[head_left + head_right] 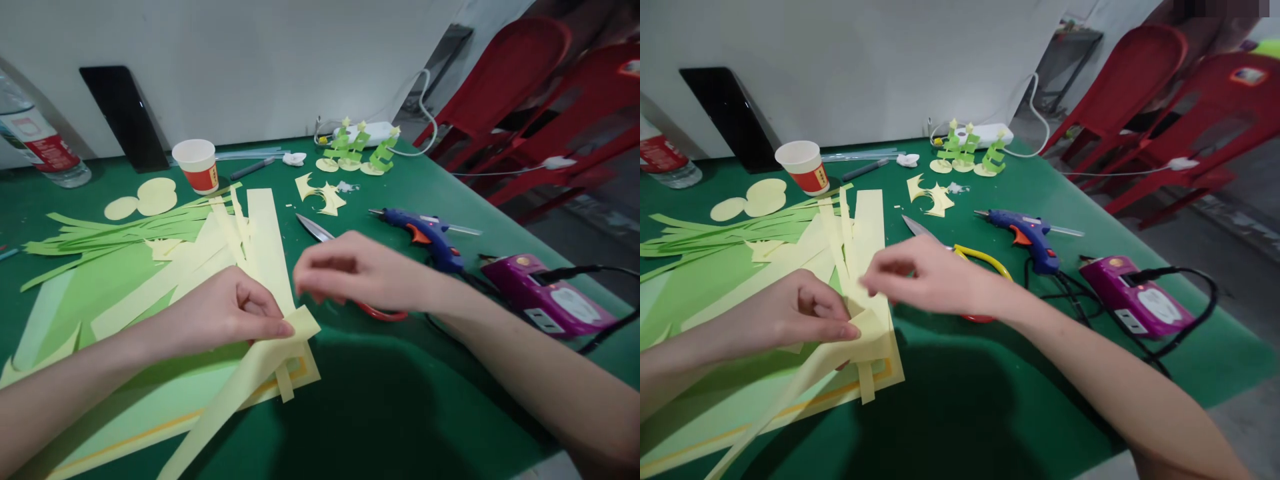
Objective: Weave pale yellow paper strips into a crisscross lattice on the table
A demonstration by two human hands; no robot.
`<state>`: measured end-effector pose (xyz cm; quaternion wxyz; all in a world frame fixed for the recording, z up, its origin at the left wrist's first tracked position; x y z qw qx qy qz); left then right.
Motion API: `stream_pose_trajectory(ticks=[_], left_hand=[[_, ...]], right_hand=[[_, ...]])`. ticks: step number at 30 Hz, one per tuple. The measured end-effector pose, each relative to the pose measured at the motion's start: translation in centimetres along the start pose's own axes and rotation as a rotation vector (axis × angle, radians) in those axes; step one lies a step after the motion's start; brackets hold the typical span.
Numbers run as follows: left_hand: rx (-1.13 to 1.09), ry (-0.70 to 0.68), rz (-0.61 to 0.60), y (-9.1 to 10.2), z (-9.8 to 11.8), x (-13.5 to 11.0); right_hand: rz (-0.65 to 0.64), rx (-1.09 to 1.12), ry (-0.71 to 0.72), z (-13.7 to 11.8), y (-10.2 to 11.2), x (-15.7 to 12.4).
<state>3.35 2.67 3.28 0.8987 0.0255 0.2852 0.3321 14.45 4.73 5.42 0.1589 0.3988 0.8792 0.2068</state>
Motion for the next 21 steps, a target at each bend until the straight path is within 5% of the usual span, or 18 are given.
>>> stream_pose_trajectory(ticks=[4,9,15,18,21], left_hand=[[-0.017,0.017,0.009,-0.4,-0.3,0.1],[-0.02,0.02,0.029,-0.6,-0.2,-0.2],[0.003,-0.027,0.045,-0.9,0.0,0.1],[0.039,-0.014,0.035,-1.0,0.1,0.2],[0.06,0.026,0.059,-0.5,0.1,0.0]], right_hand=[[-0.074,-0.01,0.048,-0.7,-0.9,0.0],[0.275,0.087,-0.03,0.5,4.2,-0.9],[-0.169,0.011,0.038,-0.1,-1.8,-1.0],[-0.188,0.009,0.103,-0.9,-2.8,-1.0],[-0.145,0.029,0.077,-0.7,-1.7,-1.0]])
Point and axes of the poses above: each hand's wrist, its own x-axis towards the middle knuckle, its own y-axis out of the back of the hand, z = x × y, the point moved 7 cm from there along x, towards the middle knuckle, and after that the axes turned 4 degrees about -y, right-handed, at the moved point
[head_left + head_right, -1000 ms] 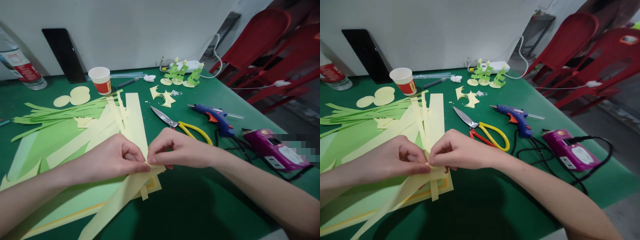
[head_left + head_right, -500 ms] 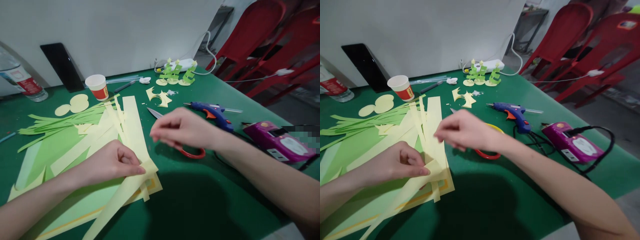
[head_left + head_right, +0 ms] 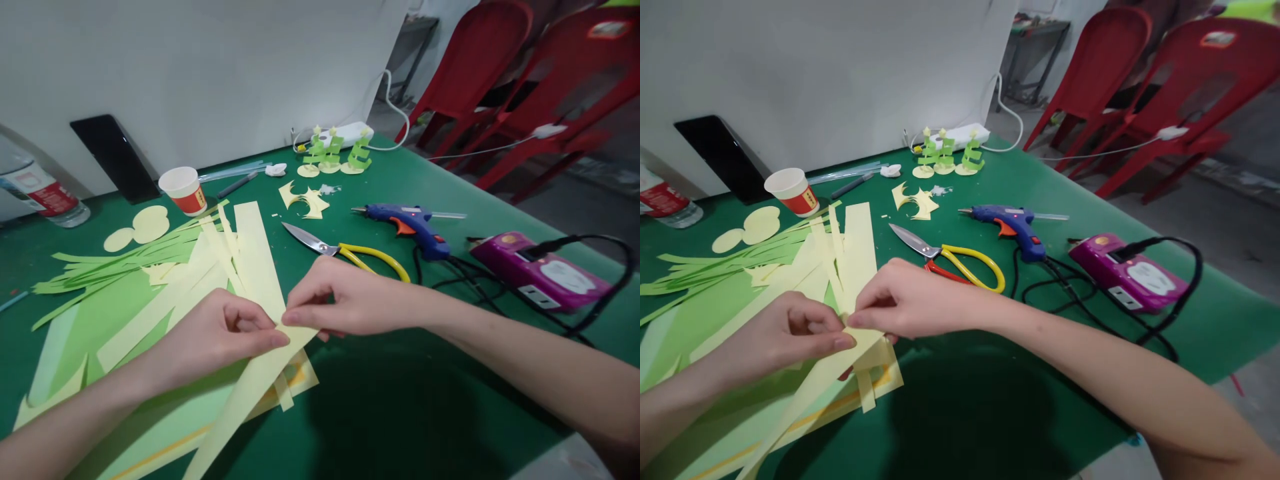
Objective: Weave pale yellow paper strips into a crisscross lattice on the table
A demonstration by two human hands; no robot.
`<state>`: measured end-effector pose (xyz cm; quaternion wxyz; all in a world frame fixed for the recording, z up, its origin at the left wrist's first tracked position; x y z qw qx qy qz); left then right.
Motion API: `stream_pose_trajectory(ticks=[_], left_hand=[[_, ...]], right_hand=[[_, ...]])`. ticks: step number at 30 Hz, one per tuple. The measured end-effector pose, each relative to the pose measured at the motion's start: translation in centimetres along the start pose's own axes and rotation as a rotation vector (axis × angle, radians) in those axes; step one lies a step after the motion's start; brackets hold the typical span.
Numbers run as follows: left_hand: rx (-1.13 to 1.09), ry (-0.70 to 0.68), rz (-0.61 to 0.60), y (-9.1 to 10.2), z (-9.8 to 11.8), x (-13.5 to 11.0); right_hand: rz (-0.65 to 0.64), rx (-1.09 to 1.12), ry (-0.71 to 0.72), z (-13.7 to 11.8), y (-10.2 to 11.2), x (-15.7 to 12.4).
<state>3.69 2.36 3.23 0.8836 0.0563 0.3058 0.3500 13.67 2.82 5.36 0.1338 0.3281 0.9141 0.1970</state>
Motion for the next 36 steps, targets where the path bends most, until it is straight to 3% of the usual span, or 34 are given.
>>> stream_pose_trajectory(ticks=[7,11,17,22,26,30,36], left_hand=[[0.052,-0.017,0.09,1.9,0.3,0.4],[0.065,-0.032,0.086,1.5,0.5,0.9],[0.143,-0.02,0.022,0.6,0.3,1.1],[0.164,-0.048,0.04,0.8,0.8,1.1],[0.124,-0.016,0.033,1.0,1.5,0.8],[0.068,0.001,0.037,1.4,1.6,0.5],[0.025,0.008,0.033,1.8,0.8,0.0]], right_hand=[[0.026,0.111,-0.092,1.9,2.8,-0.3],[-0.02,0.084,-0.118,2.6,2.3,0.2],[0.072,0.102,-0.087,1.7,0.9,0.8],[0.194,0.127,-0.129,1.5,1.0,0.6],[0.201,0.145,-0.224,1.5,1.2,0.3],[0.232,0.123,-0.322,1.7,2.5,-0.5],[0.163,-0.006,-0.427,2.9,4.7,-1.7]])
Point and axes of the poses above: each hand's wrist, its own x-axis towards the middle knuckle, its own y-axis out of the back of the hand, z = x × y, the point moved 7 cm from there along x, towards the middle knuckle, and after that the axes turned 4 degrees about -y, right-handed, at the moved point
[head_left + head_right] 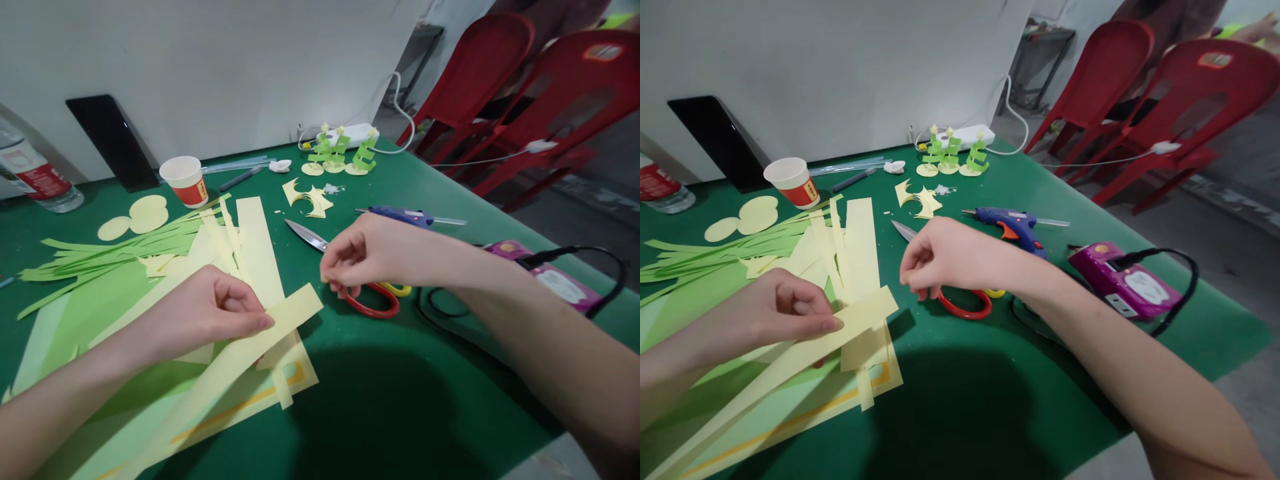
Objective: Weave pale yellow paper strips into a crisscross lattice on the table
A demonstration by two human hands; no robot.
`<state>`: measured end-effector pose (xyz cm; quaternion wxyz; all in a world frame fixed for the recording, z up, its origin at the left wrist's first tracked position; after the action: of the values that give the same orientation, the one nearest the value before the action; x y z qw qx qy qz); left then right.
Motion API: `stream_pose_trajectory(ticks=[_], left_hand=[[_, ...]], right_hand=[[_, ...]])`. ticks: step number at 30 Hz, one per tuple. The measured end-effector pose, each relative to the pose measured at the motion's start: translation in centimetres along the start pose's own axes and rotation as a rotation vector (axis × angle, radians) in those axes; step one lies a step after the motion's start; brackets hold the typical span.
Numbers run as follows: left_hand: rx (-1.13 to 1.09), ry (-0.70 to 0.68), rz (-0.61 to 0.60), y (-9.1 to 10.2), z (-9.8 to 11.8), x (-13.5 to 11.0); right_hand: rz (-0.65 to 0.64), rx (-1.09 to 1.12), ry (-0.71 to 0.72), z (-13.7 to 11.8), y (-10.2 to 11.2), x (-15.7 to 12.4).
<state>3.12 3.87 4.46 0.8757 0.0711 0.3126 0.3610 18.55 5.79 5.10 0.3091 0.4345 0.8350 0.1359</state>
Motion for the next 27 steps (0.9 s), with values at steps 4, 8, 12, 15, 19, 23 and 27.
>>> stream_pose_trajectory(ticks=[4,8,12,15,19,23,27], left_hand=[[-0.003,0.021,-0.013,-0.2,-0.3,-0.1],[0.01,-0.019,-0.026,-0.5,-0.2,-0.1],[0.022,-0.07,-0.089,-1.2,-0.3,0.0],[0.042,-0.092,-0.125,-1.7,-0.4,0.2],[0.058,-0.11,-0.078,-1.7,-0.5,0.5],[0.029,-0.055,-0.101,-1.7,-1.0,0.2],[0.024,0.018,-0.11,-1.3,-1.6,-0.2]], right_hand=[[0.035,-0.043,0.093,-0.7,-0.3,-0.1],[-0.064,0.037,0.167,-2.1,-3.0,-0.5],[-0.05,0.103,0.114,-2.2,-3.8,-0.7],[-0.077,0.098,0.087,-2.1,-4.1,-0.6],[-0.108,0.15,0.048,-1.6,-4.1,-0.4],[-0.14,0.246,-0.039,-0.3,-3.6,-0.4],[-0.097,0.278,-0.056,0.8,-2.0,-0.9]])
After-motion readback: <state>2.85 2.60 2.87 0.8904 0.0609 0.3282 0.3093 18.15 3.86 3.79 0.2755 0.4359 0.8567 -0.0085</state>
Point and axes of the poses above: each hand's wrist, its own x-axis towards the middle knuckle, its own y-axis out of the back of the hand, z = x × y, the point moved 7 cm from there along x, towards the middle knuckle, and after that the axes turned 4 degrees about -y, right-handed, at the moved point
